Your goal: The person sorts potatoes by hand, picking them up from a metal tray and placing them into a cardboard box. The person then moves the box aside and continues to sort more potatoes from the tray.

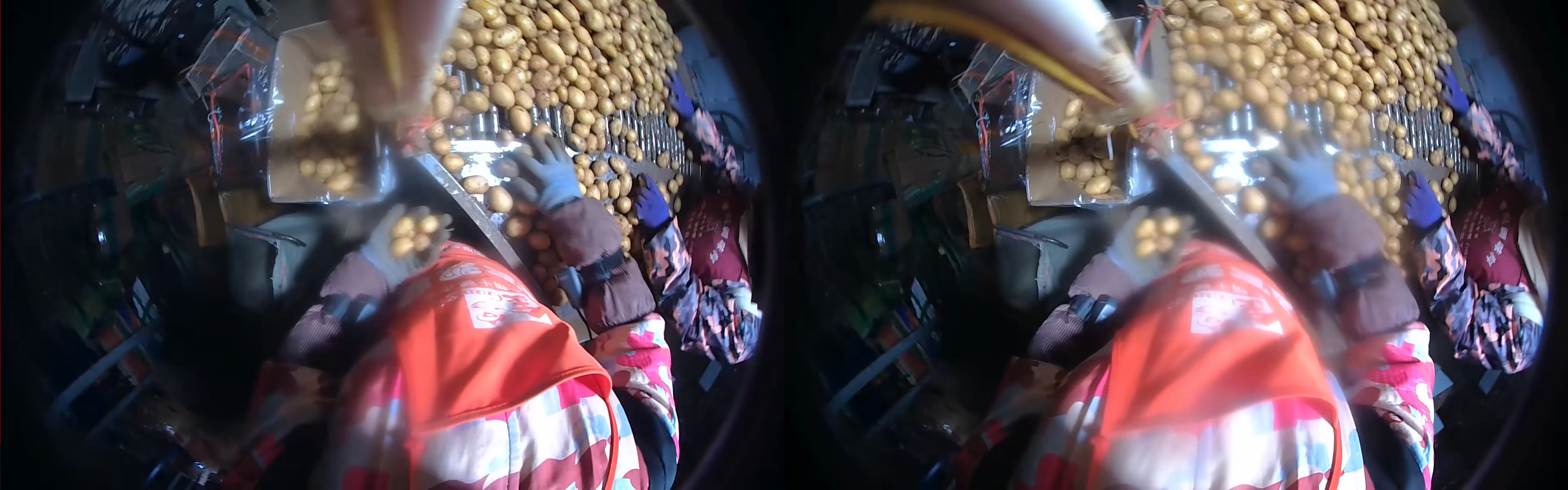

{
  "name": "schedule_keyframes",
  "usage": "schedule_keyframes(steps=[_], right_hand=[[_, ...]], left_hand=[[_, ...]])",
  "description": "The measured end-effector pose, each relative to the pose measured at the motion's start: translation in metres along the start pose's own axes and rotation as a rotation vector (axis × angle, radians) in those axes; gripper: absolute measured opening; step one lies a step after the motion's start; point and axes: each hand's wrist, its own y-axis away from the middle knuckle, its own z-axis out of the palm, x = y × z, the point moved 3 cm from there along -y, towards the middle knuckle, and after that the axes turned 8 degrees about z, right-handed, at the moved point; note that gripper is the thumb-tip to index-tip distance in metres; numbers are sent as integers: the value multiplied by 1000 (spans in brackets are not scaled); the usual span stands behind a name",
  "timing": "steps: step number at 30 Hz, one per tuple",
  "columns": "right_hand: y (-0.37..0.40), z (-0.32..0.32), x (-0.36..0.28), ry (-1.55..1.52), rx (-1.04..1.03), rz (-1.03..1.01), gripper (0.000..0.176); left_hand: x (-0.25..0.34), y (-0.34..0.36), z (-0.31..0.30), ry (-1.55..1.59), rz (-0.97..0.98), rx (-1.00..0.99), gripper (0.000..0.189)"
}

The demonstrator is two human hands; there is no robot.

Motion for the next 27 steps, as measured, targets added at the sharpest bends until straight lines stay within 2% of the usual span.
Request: schedule_keyframes(steps=[2, 4, 6, 7, 8, 9, 11, 14, 16, 18, 19, 21, 22, 23, 26, 27], right_hand=[[4, -31, -3, 46, -181, 158, 50], [-15, -64, -38, 167, -260, 299, 48], [-29, -29, -27, -2, -163, 268, 49], [-39, 3, -25, -124, -248, 276, 51], [-52, 8, -46, -214, -303, 140, 50], [-72, -1, -70, -103, -377, 94, 54], [-93, 12, -100, 25, -407, 21, 56], [-111, 54, -89, 48, -425, 96, 43], [-112, 89, -64, -155, -377, 101, 32], [-90, 68, -42, -379, -294, 174, 31], [-79, 47, -44, -478, -251, 217, 30], [-60, 8, -73, -632, -210, 234, 28], [-53, -3, -96, -713, -225, 195, 28], [-47, -3, -121, -785, -256, 128, 27], [-20, 3, -169, -887, -301, -43, 25], [-12, -2, -172, -892, -273, -80, 24]], left_hand=[[21, 25, -21, 103, 115, -3, 46], [52, 52, -53, 175, 152, -73, 39], [72, 89, -72, 73, 514, -119, 37], [91, 105, -96, 126, 654, -126, 38], [106, 126, -121, 180, 819, -129, 39], [122, 145, -128, 230, 1017, 13, 42], [144, 192, -142, 251, 1283, 190, 43], [161, 249, -154, 153, 1396, 364, 44], [163, 265, -157, 29, 1371, 460, 44], [160, 247, -161, -156, 1245, 510, 45], [160, 230, -163, -276, 1133, 523, 45], [150, 155, -161, -417, 754, 486, 50], [91, 143, -77, -548, 576, 480, 48], [62, 112, -38, -588, 487, 343, 48], [26, 29, 7, -587, 298, 27, 46], [14, 11, 17, -664, 272, 71, 43]])
